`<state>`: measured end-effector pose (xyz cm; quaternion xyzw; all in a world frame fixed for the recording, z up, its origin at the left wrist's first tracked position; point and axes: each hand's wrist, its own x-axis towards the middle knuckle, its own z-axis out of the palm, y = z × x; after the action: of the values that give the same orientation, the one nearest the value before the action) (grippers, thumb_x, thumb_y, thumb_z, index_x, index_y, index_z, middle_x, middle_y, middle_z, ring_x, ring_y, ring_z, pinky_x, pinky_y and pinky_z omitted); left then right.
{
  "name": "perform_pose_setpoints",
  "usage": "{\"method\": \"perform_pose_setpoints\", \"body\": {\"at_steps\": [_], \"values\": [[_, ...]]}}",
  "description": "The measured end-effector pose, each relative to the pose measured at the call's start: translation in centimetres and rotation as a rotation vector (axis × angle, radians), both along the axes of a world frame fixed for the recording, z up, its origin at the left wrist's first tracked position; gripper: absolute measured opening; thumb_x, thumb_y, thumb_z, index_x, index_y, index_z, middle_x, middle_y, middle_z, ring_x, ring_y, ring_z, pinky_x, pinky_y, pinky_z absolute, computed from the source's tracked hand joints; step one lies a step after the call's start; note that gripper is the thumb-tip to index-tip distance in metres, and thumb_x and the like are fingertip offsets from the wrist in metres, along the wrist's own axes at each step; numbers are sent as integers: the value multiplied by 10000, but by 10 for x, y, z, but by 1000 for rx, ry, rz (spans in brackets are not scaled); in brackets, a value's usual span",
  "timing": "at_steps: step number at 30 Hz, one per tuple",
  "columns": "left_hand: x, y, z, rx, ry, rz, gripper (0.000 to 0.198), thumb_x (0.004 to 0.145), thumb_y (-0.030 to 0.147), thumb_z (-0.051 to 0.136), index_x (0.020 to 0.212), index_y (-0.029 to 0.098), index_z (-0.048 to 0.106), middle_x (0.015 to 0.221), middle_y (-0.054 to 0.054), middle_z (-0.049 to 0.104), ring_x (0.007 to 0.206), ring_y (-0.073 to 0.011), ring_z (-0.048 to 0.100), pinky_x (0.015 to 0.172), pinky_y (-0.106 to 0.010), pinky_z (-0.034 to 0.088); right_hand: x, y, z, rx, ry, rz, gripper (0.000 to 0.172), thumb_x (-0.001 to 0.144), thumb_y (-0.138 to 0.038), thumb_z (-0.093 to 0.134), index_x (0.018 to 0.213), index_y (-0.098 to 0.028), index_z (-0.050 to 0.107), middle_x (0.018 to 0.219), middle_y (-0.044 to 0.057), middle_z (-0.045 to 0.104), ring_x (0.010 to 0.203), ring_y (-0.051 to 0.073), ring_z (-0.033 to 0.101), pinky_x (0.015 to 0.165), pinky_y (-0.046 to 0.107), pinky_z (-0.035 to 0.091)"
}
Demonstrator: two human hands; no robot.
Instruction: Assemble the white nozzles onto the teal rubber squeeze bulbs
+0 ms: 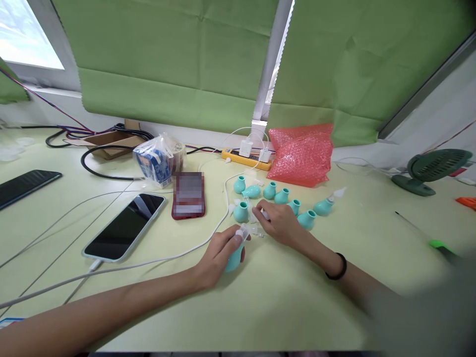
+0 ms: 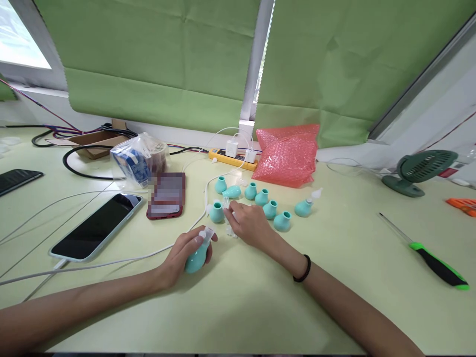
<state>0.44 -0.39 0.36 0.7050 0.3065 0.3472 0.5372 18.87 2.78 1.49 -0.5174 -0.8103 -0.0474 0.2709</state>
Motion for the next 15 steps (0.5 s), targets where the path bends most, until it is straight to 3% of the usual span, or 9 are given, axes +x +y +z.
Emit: {"method": "perform_pose_setpoints", "body": {"at_steps": [4, 8, 11, 15], "values": [[4, 2, -2, -107, -77, 28, 254, 807, 382, 406, 814, 146, 500, 680, -22, 560, 621, -127, 484, 568, -224, 363, 8, 9, -13, 166, -244, -38, 269, 815, -346, 399, 822, -135, 564, 727, 71, 600, 542, 133, 525, 424, 223, 263], [8, 5, -6, -192, -156, 98, 220, 726, 350, 550, 771, 146, 481, 646, 13, 513, 588, -98, 463, 528, -198, 336, 2, 0, -8, 270, -2, 112, 166, 765, -286, 491, 820, -151, 568, 777, 60, 599, 510, 103, 501, 444, 226, 337], [9, 6, -8, -170, -188, 144, 245, 697, 344, 583, 689, 153, 430, 554, 58, 406, 496, -61, 370, 462, -176, 274, -9, -15, 5, 157, 345, 311, 109, 710, -237, 563, 791, -165, 572, 662, 17, 582, 469, 82, 478, 466, 226, 404], [8, 3, -7, -60, -142, 186, 277, 675, 342, 599, 655, 160, 390, 546, 61, 371, 492, -60, 342, 444, -176, 262, -21, -29, 20, -186, 604, 456, 120, 632, -213, 647, 729, -148, 616, 627, 20, 588, 503, 99, 520, 482, 242, 447]]}}
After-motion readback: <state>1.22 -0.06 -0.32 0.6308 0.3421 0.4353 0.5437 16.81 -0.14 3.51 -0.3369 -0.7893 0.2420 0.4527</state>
